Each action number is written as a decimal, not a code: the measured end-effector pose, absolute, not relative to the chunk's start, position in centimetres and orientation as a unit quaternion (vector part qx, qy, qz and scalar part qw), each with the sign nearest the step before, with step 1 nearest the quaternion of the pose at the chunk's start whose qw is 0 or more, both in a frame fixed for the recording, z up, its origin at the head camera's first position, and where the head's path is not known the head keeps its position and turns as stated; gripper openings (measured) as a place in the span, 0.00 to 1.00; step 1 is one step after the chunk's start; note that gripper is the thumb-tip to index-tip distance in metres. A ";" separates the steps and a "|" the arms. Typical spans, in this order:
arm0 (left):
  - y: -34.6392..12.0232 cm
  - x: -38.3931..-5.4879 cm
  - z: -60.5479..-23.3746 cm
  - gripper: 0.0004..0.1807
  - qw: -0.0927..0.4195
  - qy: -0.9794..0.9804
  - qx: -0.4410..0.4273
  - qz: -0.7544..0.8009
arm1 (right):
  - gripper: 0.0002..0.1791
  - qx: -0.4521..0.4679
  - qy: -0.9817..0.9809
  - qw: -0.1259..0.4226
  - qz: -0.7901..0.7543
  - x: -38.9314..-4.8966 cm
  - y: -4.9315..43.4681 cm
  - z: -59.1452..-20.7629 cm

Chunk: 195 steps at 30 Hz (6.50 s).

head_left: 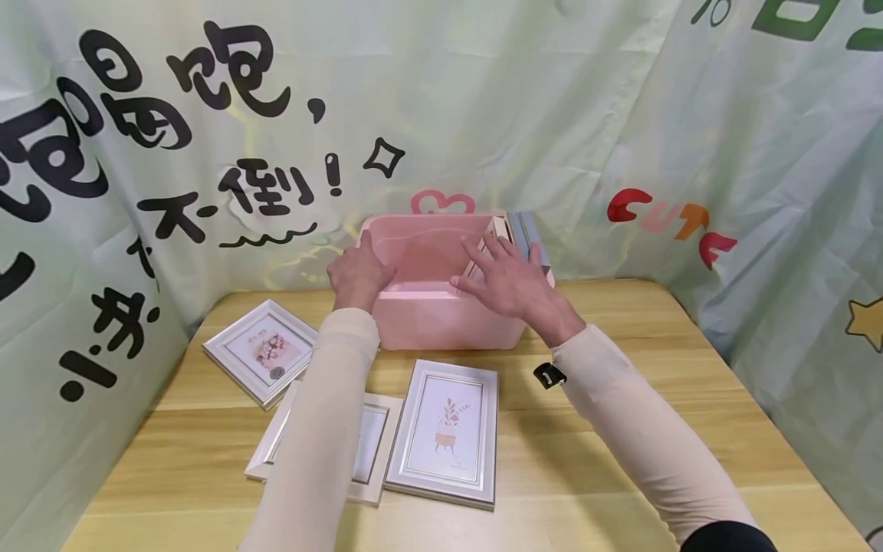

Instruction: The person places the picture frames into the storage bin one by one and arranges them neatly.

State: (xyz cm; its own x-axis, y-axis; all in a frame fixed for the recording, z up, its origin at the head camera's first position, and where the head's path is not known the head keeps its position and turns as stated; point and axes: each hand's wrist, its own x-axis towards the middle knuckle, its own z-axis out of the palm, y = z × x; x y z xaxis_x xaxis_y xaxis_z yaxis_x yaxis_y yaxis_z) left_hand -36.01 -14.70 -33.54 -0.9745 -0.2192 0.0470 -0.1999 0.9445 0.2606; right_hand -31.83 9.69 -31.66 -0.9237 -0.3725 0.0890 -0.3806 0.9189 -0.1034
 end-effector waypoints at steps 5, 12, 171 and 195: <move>-14.8 -36.0 -33.7 0.46 0.038 -0.985 0.106 -0.134 | 0.42 0.216 -0.973 0.031 0.071 -31.0 9.5 -32.0; -14.8 -36.0 -33.8 0.47 0.032 -0.986 0.106 -0.128 | 0.43 0.238 -0.968 0.039 0.070 -29.8 9.6 -32.5; -14.7 -36.2 -33.5 0.47 0.042 -0.985 0.109 -0.124 | 0.51 0.466 -0.882 0.051 0.049 -26.6 9.0 -43.4; -14.6 -36.2 -33.6 0.49 0.026 -0.987 0.110 -0.115 | 0.49 0.439 -0.891 0.119 0.000 -24.1 9.1 -39.6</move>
